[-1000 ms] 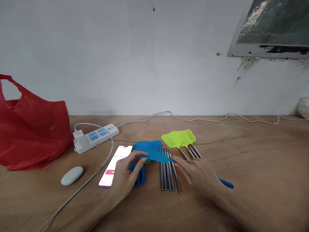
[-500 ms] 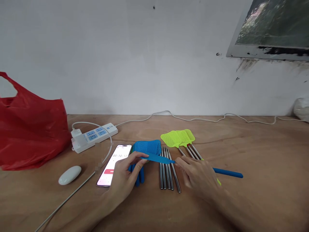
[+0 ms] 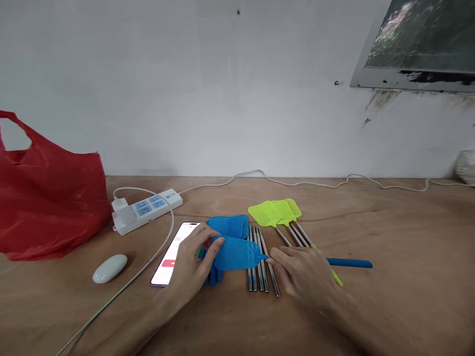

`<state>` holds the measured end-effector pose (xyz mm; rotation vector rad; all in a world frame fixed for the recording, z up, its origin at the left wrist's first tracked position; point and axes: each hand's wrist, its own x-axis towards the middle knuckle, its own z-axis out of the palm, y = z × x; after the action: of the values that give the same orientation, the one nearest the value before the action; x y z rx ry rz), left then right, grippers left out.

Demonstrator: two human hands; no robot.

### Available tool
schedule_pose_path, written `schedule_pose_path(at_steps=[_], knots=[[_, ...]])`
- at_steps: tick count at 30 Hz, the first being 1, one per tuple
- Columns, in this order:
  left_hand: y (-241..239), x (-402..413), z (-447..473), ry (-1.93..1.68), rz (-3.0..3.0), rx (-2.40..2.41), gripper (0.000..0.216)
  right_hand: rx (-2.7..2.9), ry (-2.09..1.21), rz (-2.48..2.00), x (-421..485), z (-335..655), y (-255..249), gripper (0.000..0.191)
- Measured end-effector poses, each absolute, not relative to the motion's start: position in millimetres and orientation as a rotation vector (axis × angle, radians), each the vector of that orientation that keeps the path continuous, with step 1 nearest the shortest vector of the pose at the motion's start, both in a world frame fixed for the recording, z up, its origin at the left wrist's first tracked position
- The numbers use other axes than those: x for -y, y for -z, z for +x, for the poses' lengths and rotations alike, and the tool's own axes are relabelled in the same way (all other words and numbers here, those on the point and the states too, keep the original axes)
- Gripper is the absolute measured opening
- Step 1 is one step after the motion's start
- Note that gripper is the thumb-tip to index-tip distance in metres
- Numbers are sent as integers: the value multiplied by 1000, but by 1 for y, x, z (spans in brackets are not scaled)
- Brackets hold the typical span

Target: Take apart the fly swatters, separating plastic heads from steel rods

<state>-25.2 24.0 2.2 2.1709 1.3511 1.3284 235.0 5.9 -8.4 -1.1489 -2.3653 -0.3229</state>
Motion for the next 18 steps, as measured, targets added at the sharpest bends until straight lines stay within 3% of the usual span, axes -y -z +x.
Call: schedule_pose_path(at_steps=[7,12,18], knots=[[2,-20,-19,-1093,2011,-1213,41,2317,328,-1043,-9,244,3,28],[5,-25,-22,-911,1519,-1148,47,2277,476,-988,-10,248,3,28],[-3,-35,-29,-1215,1252,-1221,49,2053,556,-1229,-20,258,9,21]])
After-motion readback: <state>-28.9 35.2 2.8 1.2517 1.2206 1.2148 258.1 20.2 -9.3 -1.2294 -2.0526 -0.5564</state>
